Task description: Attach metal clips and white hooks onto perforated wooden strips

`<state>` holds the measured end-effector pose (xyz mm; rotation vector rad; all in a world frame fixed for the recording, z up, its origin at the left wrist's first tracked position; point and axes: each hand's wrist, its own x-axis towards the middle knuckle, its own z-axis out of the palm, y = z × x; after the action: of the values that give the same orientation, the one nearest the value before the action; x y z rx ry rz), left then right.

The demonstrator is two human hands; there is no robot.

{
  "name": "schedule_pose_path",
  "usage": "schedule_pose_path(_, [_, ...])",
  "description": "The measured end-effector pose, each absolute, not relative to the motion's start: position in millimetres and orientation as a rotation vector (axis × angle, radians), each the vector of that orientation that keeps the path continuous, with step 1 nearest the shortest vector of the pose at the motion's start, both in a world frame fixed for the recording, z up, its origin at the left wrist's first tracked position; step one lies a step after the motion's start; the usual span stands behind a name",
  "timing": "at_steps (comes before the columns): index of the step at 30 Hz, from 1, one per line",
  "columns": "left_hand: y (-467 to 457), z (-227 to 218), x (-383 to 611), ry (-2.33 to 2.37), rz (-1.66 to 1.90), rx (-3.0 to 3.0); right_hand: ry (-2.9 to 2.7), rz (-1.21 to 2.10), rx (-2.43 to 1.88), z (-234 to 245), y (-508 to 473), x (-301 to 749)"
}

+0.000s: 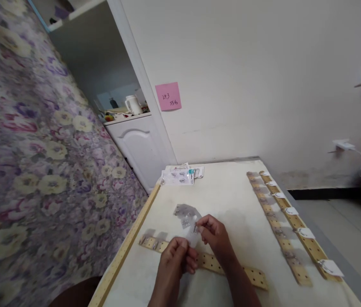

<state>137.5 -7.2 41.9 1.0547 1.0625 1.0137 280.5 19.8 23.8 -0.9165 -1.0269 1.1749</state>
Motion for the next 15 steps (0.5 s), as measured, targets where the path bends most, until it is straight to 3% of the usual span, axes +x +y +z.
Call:
schedule_pose_path(6, [-12,49,130,1.078,0.981,1.088,-1.127,1.143,-0.992,32,-1,279])
schedule_pose_path(15, [-16,65,124,1.231,0.752,1.723,-1.404,0.948,-1.246,51,-22,320])
